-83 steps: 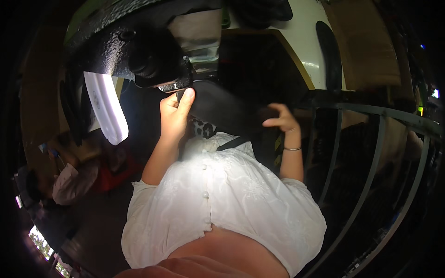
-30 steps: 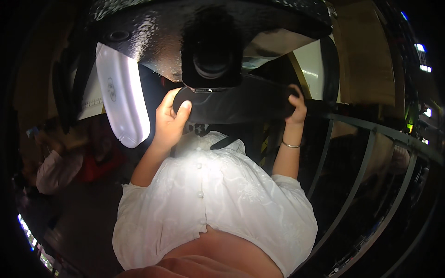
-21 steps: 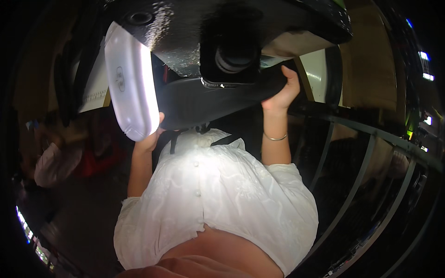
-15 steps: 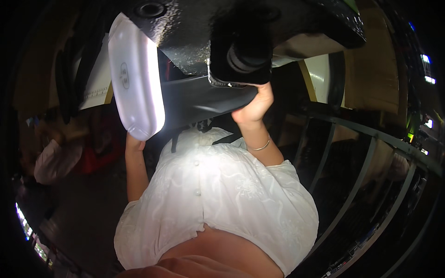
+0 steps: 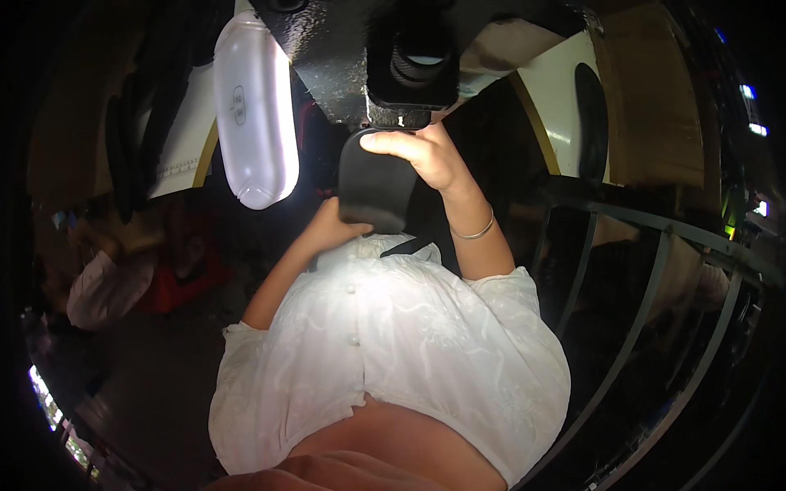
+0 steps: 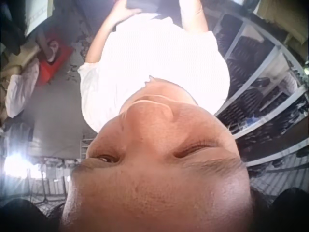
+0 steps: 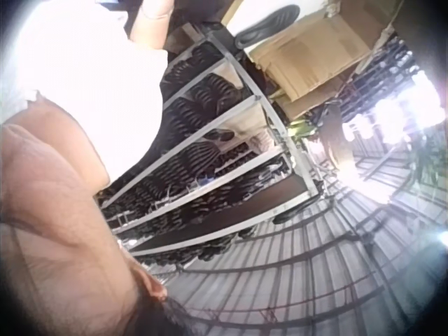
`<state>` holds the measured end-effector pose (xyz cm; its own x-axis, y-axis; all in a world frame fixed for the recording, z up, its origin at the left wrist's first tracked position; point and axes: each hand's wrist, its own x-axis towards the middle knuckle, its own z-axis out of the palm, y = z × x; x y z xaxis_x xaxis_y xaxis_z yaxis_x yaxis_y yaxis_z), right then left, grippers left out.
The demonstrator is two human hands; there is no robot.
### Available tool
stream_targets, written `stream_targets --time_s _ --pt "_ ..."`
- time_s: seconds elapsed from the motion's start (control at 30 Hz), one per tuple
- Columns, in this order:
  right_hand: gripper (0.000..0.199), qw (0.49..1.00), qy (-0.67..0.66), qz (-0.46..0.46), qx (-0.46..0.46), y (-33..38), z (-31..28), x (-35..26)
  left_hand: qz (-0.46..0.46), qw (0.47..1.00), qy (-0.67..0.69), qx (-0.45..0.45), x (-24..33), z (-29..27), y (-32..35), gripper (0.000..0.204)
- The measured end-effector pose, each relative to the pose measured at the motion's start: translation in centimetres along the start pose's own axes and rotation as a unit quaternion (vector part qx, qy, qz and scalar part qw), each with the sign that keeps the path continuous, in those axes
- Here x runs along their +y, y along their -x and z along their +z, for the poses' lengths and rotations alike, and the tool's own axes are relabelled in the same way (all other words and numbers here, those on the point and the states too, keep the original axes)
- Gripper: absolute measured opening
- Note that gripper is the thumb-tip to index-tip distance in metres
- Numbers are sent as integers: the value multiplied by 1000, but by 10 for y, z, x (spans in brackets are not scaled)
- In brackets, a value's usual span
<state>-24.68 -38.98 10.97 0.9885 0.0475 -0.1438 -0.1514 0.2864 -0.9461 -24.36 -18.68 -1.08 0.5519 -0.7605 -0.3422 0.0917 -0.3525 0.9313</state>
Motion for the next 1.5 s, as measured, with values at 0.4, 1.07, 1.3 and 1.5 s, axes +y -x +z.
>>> stream_targets --time_s 0.4,1.07,1.3,1.5 --pt "23 938 303 -157 52 28 -8 23 197 917 -262 227 68 -2 -9 31" --pt "22 949 6 -188 253 84 -120 37 132 926 298 190 23 -41 -6 19" --pt "29 841 -169 -260 443 51 -100 5 177 953 148 195 46 -42 -19 25" --pt "23 872 -258 -216 354 26 -32 43 124 939 201 251 64 -73 23 27"
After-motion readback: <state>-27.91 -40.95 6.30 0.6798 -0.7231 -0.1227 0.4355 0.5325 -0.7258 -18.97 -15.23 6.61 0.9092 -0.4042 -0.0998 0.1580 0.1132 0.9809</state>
